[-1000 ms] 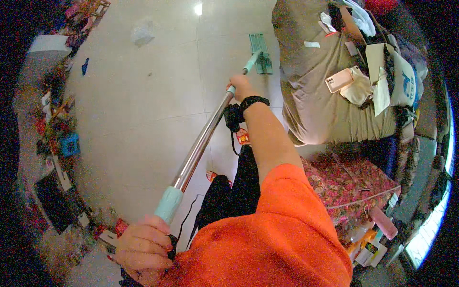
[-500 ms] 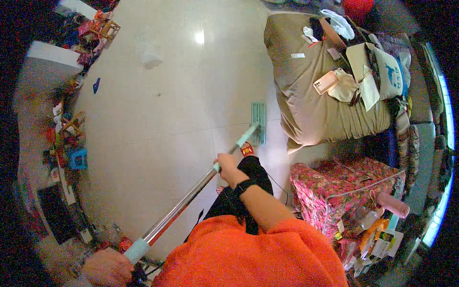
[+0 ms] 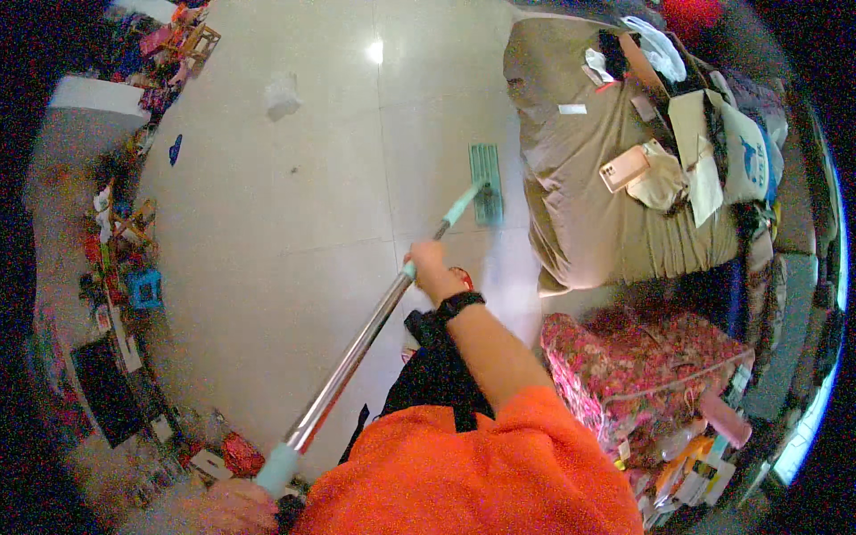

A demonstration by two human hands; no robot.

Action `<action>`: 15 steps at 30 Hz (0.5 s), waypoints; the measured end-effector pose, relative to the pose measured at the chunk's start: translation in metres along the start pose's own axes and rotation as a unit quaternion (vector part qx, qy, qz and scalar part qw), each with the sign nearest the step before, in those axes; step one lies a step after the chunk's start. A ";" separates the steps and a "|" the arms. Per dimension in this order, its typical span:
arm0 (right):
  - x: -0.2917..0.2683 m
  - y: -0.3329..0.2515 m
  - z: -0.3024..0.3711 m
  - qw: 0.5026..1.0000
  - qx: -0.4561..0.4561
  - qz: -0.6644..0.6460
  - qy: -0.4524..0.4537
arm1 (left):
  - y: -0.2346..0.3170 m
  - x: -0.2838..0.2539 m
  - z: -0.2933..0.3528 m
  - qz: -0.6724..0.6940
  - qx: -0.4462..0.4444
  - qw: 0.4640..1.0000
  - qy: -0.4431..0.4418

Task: Mop the tiled floor and pick up plastic waste.

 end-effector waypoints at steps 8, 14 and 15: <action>-0.144 -0.008 -0.146 0.991 0.069 -0.081 -0.081 | -0.108 -0.041 -0.055 -0.021 -0.068 0.994 0.083; -0.151 0.025 -0.149 0.977 -0.163 0.106 -0.092 | -0.110 -0.063 -0.048 -0.040 -0.085 0.977 0.190; -0.179 0.069 -0.142 0.980 -0.171 0.067 -0.071 | -0.104 -0.054 -0.051 -0.008 -0.062 0.986 0.155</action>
Point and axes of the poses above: each hand's wrist, its own z-axis away from the middle knuckle, its own x-axis out of the palm, y = z × x, the point moved 10 cm from there along -z, towards the middle knuckle, and after that the axes turned 15 degrees about -y, right-handed, at the moved point
